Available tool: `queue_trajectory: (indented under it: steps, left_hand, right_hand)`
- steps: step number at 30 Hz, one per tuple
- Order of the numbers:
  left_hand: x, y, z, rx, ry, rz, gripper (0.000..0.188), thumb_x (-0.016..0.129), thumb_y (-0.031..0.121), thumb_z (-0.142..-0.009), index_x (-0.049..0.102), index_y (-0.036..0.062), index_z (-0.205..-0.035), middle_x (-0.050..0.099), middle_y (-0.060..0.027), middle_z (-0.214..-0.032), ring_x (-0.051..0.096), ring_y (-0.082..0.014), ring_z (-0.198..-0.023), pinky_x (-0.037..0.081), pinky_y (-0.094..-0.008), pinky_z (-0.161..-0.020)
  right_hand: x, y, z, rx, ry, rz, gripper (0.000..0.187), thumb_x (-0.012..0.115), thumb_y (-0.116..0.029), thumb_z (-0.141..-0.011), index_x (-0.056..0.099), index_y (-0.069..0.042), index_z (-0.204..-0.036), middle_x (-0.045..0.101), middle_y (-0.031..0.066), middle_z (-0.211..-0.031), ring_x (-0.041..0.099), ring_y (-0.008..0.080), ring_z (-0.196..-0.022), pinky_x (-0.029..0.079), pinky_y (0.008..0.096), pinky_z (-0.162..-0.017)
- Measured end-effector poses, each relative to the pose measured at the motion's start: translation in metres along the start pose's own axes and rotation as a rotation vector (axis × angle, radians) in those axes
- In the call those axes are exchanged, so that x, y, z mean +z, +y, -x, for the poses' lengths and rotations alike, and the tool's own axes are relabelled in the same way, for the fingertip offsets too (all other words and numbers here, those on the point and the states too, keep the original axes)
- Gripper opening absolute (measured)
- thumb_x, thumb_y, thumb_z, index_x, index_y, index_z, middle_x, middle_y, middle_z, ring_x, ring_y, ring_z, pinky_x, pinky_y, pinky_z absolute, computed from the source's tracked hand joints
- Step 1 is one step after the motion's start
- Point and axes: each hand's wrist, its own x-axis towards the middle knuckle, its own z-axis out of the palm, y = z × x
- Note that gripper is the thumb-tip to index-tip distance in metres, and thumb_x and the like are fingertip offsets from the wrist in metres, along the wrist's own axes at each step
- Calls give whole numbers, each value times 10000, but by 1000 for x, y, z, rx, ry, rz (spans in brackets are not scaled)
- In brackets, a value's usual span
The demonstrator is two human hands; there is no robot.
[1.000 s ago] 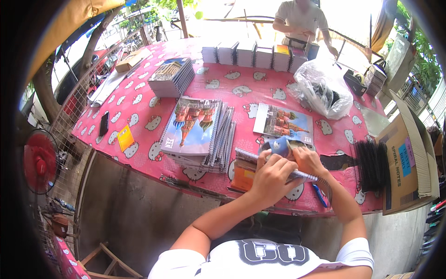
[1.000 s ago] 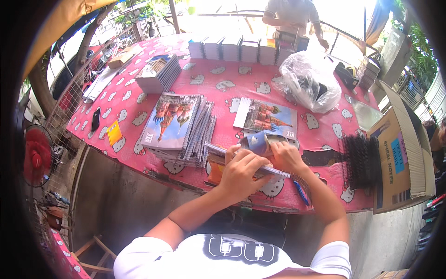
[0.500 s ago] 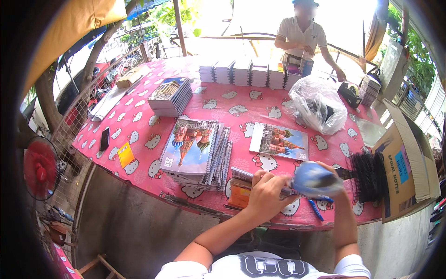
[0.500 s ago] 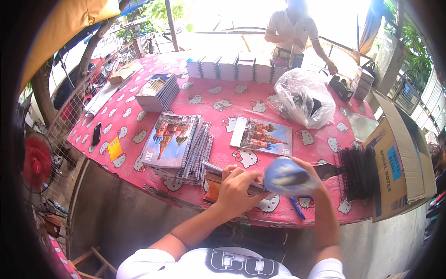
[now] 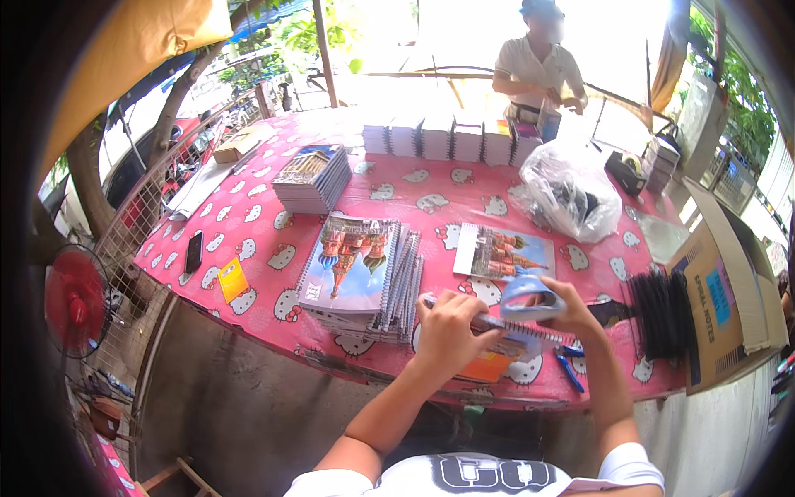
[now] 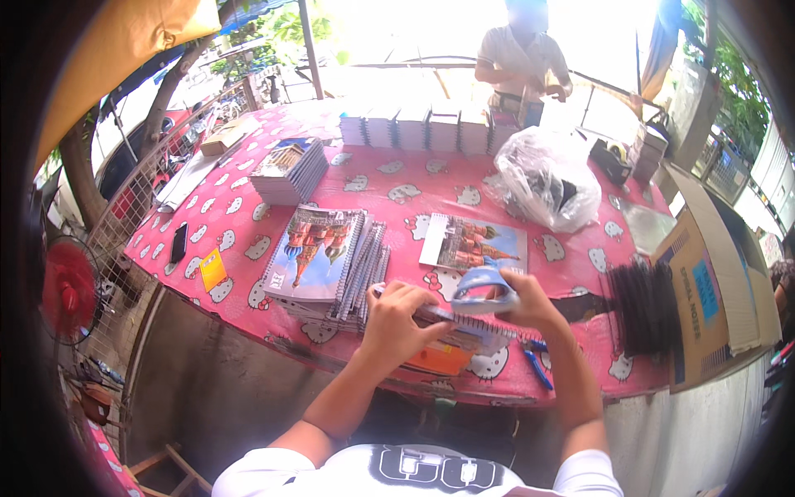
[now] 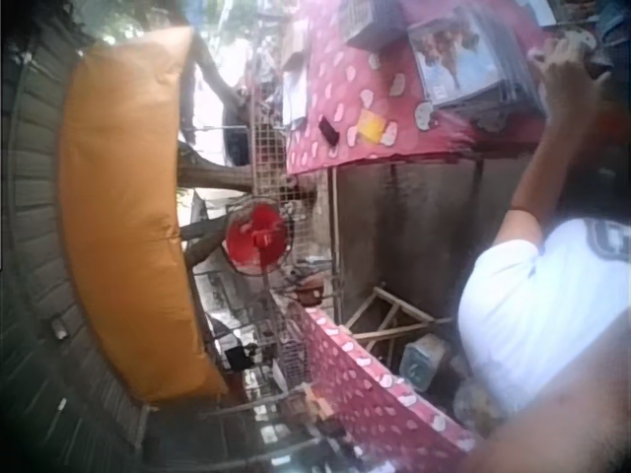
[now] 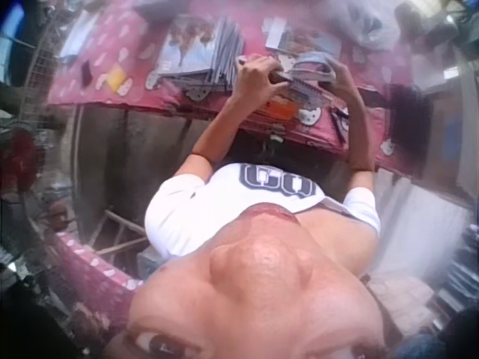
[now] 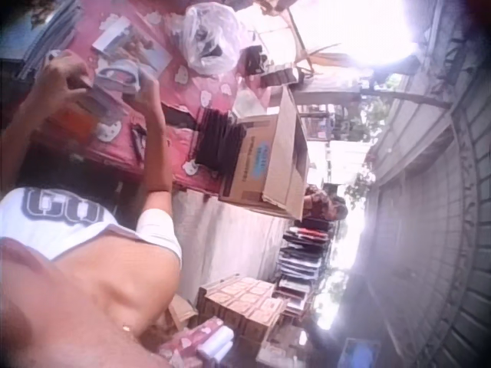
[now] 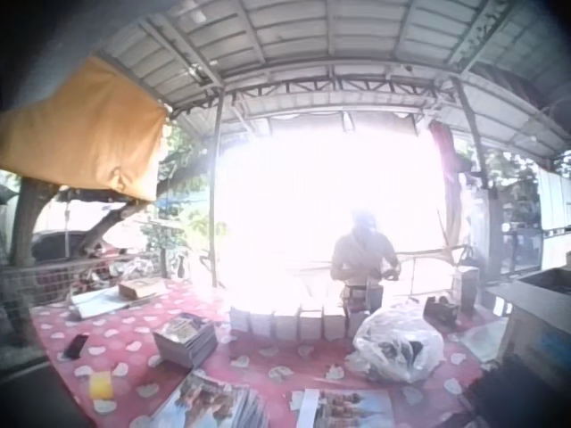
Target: The person organizes and prepares spiral notebooks on a table, aligning a large stack of notebooks by tapping them against the surface and using small blue pliers to trim or adjust the spiral bindings.
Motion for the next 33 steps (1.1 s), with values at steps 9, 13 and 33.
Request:
queue_trajectory:
  steps: [9, 13, 33]
  left_hand:
    - [-7, -11, -3, -27, 170, 75, 351, 855, 218, -582, 655, 42, -811, 495, -166, -1233, 477, -326, -1122, 416, -433, -933]
    - [-3, -20, 6, -150, 175, 256, 384, 878, 210, -549, 652, 63, -823, 459, -171, -1284, 508, -317, -1132, 470, -408, -887]
    - [8, -53, 25, -338, 352, 979, 329, 647, -105, -792, 594, -29, -1107, 651, -69, -995, 611, -97, -922, 499, -216, -782]
  right_hand:
    - [-1, -6, -9, -41, 79, -362, 237, 713, -20, -703, 592, -3, -906, 614, 6, -797, 553, 63, -767, 480, 249, -669]
    - [17, -5, -14, -31, 40, -114, 241, 730, -24, -691, 582, -9, -881, 613, 25, -794, 565, 70, -782, 489, 255, -695]
    - [38, -24, -48, -32, -145, -353, 402, 720, -11, -630, 595, -14, -1012, 650, 44, -866, 597, 97, -803, 492, 279, -703]
